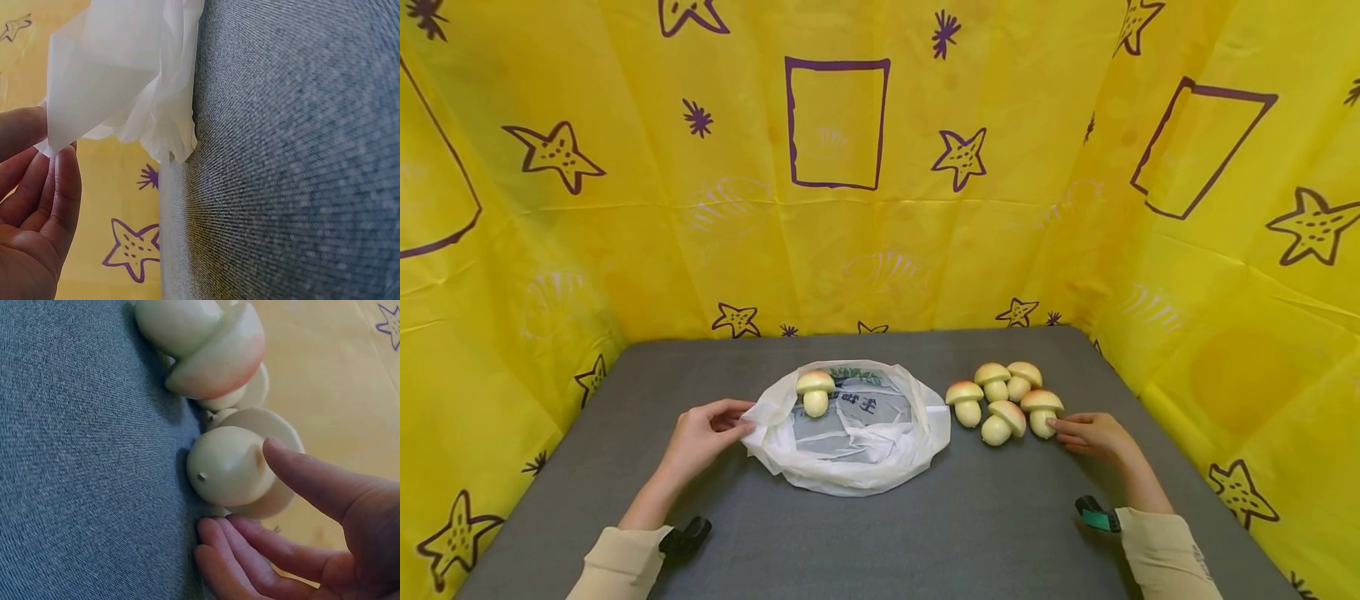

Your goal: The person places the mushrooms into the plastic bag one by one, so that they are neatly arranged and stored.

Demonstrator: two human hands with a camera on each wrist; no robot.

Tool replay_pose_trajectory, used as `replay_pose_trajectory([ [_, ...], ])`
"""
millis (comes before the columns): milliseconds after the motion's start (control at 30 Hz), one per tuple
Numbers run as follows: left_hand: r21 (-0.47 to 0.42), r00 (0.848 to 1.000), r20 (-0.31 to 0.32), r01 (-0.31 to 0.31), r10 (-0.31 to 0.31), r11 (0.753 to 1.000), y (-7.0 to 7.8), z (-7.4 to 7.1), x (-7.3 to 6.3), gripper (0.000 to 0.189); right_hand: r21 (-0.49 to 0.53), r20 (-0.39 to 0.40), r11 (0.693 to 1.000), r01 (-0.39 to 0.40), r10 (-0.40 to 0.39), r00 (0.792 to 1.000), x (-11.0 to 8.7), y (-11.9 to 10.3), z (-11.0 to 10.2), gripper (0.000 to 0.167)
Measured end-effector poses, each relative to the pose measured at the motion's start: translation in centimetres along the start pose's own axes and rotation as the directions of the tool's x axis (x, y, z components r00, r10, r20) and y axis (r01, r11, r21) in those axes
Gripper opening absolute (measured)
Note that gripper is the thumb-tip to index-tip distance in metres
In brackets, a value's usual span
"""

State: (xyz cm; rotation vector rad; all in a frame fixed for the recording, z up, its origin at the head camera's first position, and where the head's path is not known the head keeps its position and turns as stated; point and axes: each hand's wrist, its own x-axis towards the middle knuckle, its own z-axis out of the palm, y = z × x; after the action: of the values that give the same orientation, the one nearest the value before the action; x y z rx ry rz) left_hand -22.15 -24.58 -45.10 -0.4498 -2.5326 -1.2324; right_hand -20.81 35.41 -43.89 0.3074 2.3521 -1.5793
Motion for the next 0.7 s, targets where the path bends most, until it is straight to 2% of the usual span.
replay_pose_trajectory([
  [400, 0.003, 1.000, 0.008, 0.020, -0.020, 1.000, 0.1, -0.1, -0.1, 0.027, -0.047, -0.003, 0.999, 0.001, -0.001, 1.000, 0.4, -0.2, 0.9, 0.081],
  [700, 0.000, 1.000, 0.003, 0.019, -0.019, 1.000, 0.1, -0.1, 0.0, 0.026, -0.085, -0.009, 0.996, 0.007, -0.008, 1.000, 1.0, 0.0, 1.4, 0.083],
])
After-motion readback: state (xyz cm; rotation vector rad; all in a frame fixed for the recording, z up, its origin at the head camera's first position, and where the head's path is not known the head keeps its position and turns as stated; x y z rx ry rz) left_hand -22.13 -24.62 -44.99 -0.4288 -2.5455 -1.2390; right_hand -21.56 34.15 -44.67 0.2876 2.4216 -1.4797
